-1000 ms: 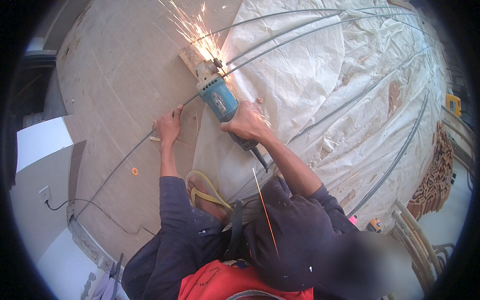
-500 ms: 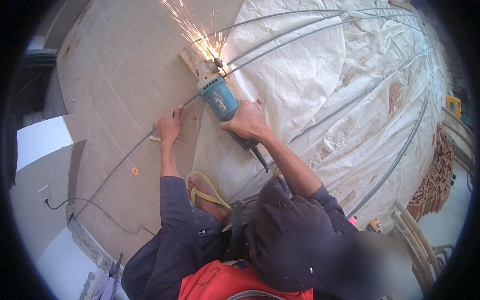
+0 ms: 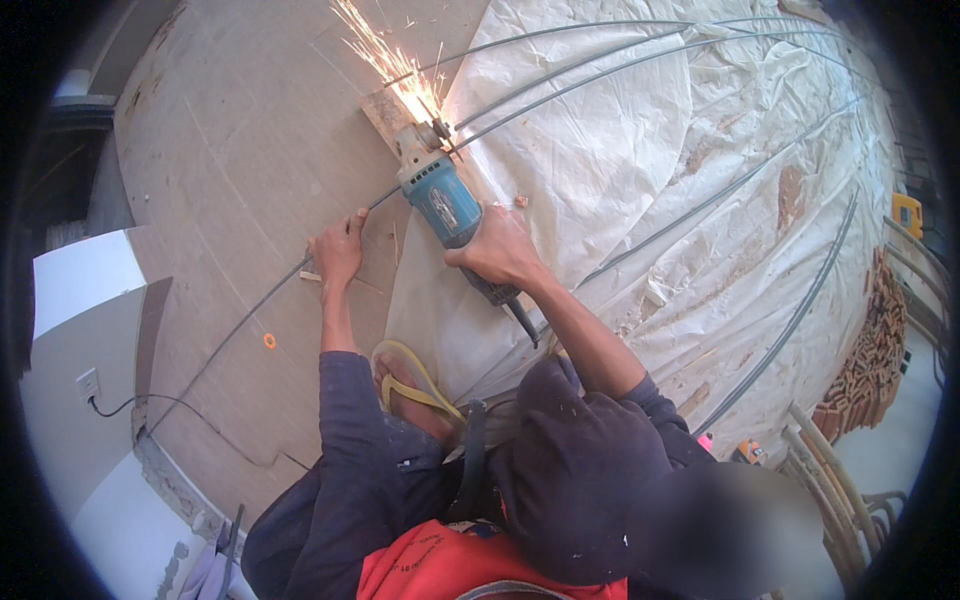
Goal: The person sits on a floor covered with a white tarp and uses an angle grinder to cut several long metal rods. They position the rods on a wooden block, cut them to length, and then move the cut pieces aside.
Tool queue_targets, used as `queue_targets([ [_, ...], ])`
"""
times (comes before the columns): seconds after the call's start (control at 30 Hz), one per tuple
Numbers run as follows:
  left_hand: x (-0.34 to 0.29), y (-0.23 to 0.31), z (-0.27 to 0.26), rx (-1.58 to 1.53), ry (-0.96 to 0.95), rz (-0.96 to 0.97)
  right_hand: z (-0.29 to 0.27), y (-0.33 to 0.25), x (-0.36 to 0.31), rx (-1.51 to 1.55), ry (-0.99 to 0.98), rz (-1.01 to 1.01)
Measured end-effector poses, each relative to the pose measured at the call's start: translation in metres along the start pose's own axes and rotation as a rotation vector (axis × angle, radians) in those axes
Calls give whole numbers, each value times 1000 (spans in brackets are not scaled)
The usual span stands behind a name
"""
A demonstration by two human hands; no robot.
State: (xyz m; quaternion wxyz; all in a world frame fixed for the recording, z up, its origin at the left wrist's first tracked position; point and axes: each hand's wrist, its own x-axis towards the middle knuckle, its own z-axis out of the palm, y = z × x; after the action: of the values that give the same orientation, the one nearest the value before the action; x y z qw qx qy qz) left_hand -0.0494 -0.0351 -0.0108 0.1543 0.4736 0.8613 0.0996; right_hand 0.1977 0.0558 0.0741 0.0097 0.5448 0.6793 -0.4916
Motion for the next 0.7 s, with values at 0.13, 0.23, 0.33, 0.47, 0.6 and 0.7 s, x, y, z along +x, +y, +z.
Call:
queue_targets([
  [0.13, 0, -2, 1, -13, 15, 12, -1, -1, -1, 20, -10, -1],
  [0.23, 1, -1, 1, -17, 7, 5, 2, 3, 1, 22, 6, -10],
  [0.33, 1, -2, 4, -29, 20, 16, 2, 3, 2, -5, 21, -21],
  [0.47, -1, -2, 3, -30, 35, 21, 3, 2, 1, -16, 52, -39],
  [0.6, 0, -1, 3, -27, 33, 19, 2, 1, 3, -22, 22, 4],
  [0.7, 1, -2, 3, -18, 18, 18, 6, 5, 4, -31, 69, -36],
])
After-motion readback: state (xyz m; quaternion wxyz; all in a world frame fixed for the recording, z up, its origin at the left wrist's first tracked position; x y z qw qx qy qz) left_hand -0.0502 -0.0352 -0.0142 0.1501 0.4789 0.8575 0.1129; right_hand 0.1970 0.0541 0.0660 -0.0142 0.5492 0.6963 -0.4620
